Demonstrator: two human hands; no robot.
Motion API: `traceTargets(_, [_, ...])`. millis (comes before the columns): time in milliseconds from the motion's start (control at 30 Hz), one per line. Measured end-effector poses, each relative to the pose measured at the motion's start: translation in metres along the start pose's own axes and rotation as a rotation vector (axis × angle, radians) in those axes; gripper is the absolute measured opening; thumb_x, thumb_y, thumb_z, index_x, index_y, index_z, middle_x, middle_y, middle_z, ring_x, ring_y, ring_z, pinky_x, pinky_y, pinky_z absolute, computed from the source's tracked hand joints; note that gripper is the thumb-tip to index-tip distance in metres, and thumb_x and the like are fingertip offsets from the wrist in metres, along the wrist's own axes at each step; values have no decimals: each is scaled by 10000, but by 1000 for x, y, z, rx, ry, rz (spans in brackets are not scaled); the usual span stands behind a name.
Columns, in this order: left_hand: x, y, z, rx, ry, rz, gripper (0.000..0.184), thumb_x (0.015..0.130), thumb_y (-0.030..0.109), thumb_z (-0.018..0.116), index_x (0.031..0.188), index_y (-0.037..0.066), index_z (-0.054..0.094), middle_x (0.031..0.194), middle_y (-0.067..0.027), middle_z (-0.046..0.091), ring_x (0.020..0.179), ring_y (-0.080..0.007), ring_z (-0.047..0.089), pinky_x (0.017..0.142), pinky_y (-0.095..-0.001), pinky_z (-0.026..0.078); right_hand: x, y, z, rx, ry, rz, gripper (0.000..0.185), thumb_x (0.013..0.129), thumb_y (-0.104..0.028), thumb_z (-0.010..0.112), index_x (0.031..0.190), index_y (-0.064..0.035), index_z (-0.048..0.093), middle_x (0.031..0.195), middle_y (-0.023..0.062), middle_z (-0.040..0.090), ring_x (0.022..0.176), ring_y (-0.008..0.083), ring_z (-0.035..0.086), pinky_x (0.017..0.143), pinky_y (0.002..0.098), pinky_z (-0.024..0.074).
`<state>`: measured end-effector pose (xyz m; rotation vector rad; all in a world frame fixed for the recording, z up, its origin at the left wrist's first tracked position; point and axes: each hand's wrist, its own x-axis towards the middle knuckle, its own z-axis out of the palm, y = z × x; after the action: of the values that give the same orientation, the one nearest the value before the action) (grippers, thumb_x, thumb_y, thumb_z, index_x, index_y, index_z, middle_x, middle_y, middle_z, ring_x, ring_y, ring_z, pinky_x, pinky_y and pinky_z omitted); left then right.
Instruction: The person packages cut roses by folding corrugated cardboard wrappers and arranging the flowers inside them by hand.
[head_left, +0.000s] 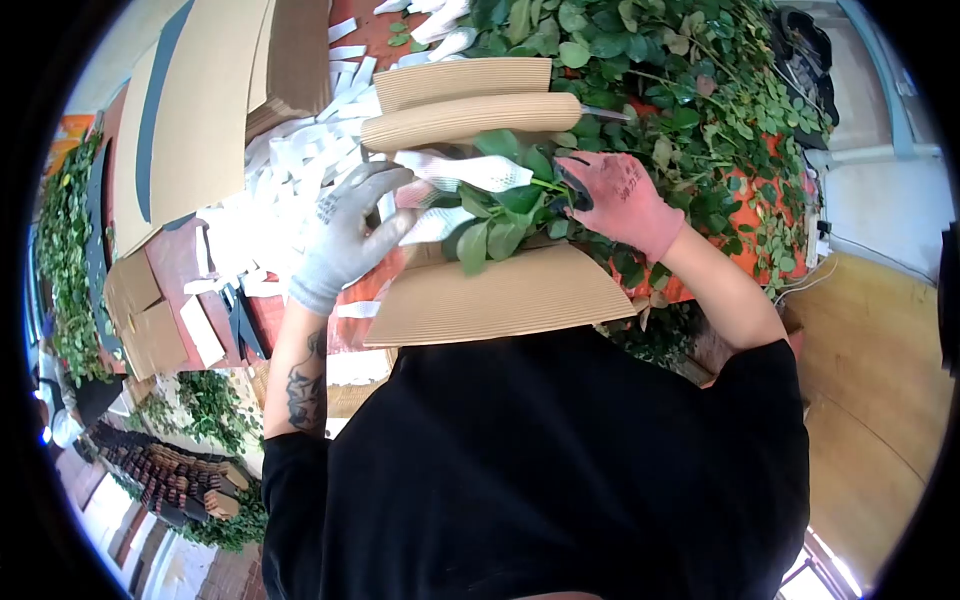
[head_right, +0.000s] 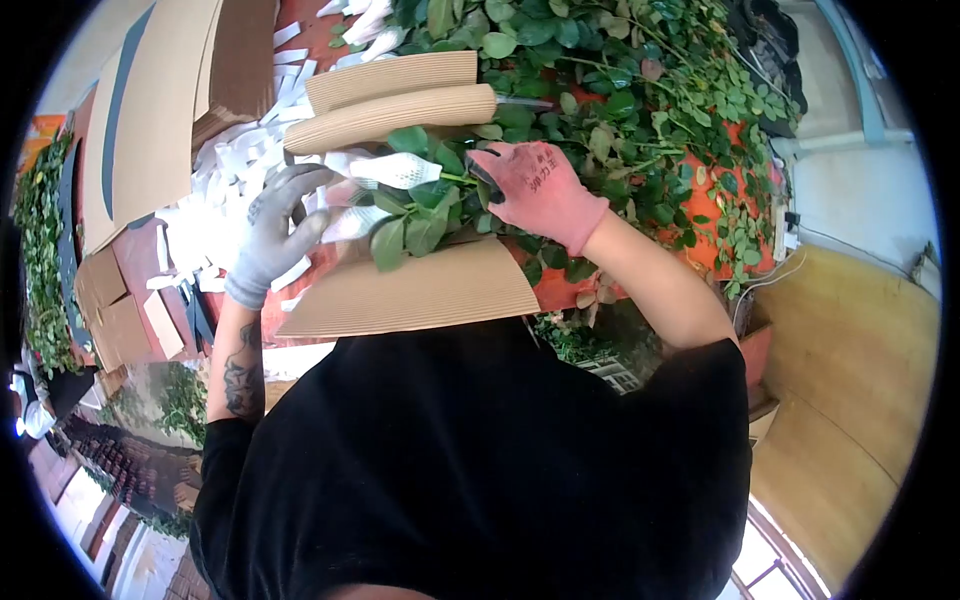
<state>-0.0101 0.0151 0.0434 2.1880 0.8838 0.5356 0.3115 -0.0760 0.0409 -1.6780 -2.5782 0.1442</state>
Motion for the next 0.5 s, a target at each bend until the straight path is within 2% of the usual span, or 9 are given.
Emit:
traceTargets(67, [-1,9,4,-64,-56,-10,502,717,273,683,1152,43,582,1183,-178,560,1062,-353,554,913,-410,437,10,-11,-16,32,-190,123,581,720,-320,665,1238,-109,511,1171,68,571,1045,207,551,881,352,424])
traceTargets(133, [9,10,25,293,-107,86,599,729,299,679,1245,44,513,1316,-209,463,1107,-364,526,915,-422,428,7,-15,-8,24,-196,104,600,712,-341,653,1250,-123,502,1171,72,570,1039,199,552,893,351,412])
traceTargets(200, [16,14,34,285,-180,9,645,718,287,679,1281,46,475,1355,-222,412,1196,-388,463,985,-440,385,-7,-7,18,-97,103,-93,591,712,-350,631,1248,-143,492,1153,74,556,1031,207,548,886,359,412])
traceTargets(267, [22,17,33,238,-228,-102,611,705,235,666,1270,77,497,1321,-224,437,1147,-393,492,933,-435,422,2,-24,-17,-32,-221,83,551,723,-332,601,1237,-170,484,1129,58,532,1032,199,534,862,369,408])
traceTargets(300, [23,19,34,246,-211,-98,592,693,227,671,1244,77,513,1294,-220,447,1121,-393,501,907,-435,435,-7,-25,-10,-71,-91,80,527,726,-330,587,1219,-178,482,1120,47,504,1045,177,518,826,370,408])
traceTargets(333, [24,21,36,255,-194,-100,573,682,219,677,1218,77,530,1267,-216,457,1094,-393,511,882,-435,449,-12,-25,-15,-70,-92,88,527,726,-330,587,1219,-178,482,1120,47,504,1045,177,518,826,370,408])
traceTargets(400, [22,13,41,284,-186,-76,571,665,211,686,1196,71,528,1239,-204,459,1070,-387,517,861,-433,457,-21,-24,-32,-171,46,175,538,722,-330,592,1225,-179,475,1114,32,502,1046,156,506,801,372,406])
traceTargets(467, [21,9,41,318,-179,-54,569,649,202,696,1174,66,526,1211,-192,461,1046,-381,523,841,-432,466,-31,-12,-52,-154,56,267,434,743,-327,578,1135,-141,562,1093,36,576,1025,190,555,831,340,448])
traceTargets(500, [21,10,40,295,-163,-34,583,637,193,704,1172,67,510,1191,-184,460,1037,-376,523,834,-429,468,-40,-6,-63,-138,262,235,428,734,-243,590,1142,-120,543,1020,89,574,944,259,588,788,342,491])
